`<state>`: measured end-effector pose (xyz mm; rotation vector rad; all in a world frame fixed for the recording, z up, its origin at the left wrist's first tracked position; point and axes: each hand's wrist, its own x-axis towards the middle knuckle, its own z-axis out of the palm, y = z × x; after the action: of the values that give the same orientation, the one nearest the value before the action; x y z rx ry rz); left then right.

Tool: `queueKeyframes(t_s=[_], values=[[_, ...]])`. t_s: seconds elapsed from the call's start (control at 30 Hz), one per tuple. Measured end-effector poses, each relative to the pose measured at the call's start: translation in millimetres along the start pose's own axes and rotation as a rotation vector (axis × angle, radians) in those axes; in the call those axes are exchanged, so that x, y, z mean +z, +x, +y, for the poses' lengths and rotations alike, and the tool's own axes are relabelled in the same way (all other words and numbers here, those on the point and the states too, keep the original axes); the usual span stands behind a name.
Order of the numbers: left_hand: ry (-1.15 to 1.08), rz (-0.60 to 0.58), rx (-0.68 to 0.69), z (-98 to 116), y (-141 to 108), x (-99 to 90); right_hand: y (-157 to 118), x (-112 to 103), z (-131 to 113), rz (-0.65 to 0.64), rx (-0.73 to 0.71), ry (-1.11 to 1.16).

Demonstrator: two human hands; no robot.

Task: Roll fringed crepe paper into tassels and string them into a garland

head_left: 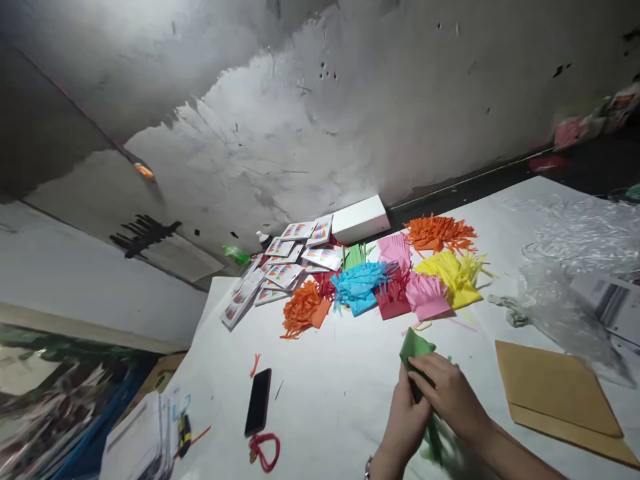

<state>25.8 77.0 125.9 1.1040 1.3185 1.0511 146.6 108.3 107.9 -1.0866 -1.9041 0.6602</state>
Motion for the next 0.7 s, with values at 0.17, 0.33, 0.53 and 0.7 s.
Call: queueKeyframes(t_s=[0.17, 0.33, 0.53, 0.7], values=[[-0.188, -0.039, -0.081, -12, -30, -8.8, -24, 14, -6, 0.062, 0.035, -0.014], [-0.365, -0.045, -0.141, -21, -43, -10.7, -31, 17, -19, -0.028, 0.127, -0.01], [-0.465, -0.036, -0.214, -34, -47, -11.1, -39, 28, -22, 0.001, 0.192, 0.053], [-0.556, -0.053, -0.219, -31, -45, -15.1, -35, 24, -18, -0.008, 0.357, 0.067]])
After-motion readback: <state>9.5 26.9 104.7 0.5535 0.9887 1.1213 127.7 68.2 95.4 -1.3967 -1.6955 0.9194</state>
